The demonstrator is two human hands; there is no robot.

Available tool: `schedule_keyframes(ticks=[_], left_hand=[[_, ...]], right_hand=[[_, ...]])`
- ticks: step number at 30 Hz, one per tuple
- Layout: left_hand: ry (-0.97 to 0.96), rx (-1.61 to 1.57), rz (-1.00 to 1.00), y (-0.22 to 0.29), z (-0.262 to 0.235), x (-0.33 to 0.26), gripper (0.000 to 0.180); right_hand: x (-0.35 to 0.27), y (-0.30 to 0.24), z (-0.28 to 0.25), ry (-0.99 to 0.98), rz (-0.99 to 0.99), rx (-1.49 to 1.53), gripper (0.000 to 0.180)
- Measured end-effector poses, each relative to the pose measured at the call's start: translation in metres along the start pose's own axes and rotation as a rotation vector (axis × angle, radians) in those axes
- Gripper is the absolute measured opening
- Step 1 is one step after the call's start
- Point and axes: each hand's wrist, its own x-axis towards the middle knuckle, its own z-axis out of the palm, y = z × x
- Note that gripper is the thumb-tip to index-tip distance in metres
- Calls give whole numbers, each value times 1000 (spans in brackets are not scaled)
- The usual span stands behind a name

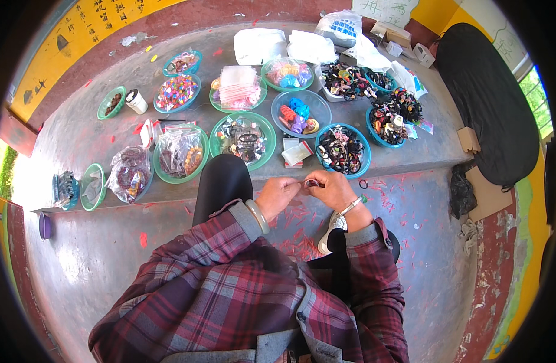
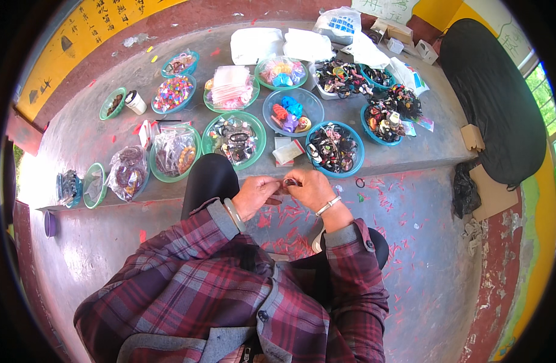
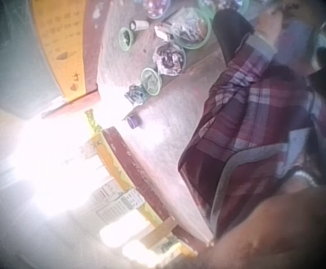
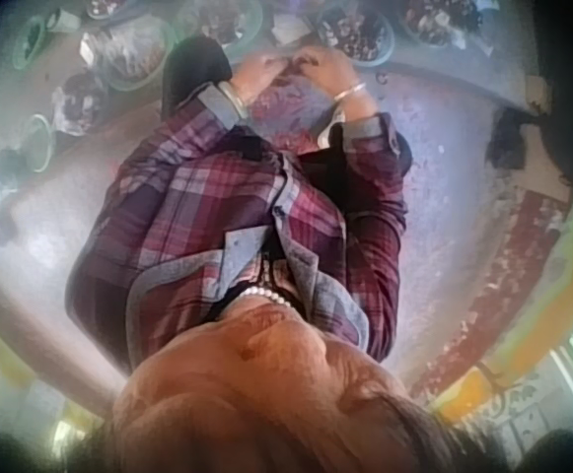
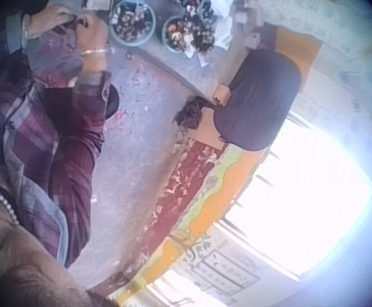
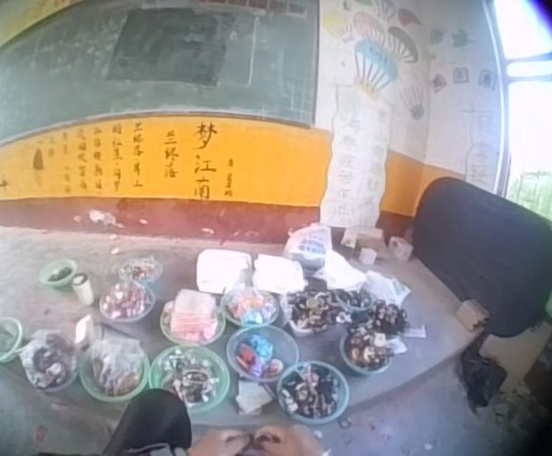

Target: The person sits on the ground surrounded by bowls of hair accessories and plastic bags. They pick up hair clips and hair ties, place them into small plastic bags, and seal the bags. The person handles the items one by one, organizing them into packaging.

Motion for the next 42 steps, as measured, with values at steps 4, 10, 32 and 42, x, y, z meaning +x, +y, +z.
schedule_keyframes(ticks=[4,10,32,42], left_hand=[[-9,18,-16,3,2,0,26],[-84,52,11,2,-1,-2,28],[-76,100,69,-9,-2,4,27],[-145,-258,-53,20,-3,-10,30]], right_hand=[[0,-2,-1,23,35,42,16],[-2,-5,-7,-101,18,-29,14],[-4,-16,1,17,-41,-79,13],[0,-14,-10,7,14,121,10]])
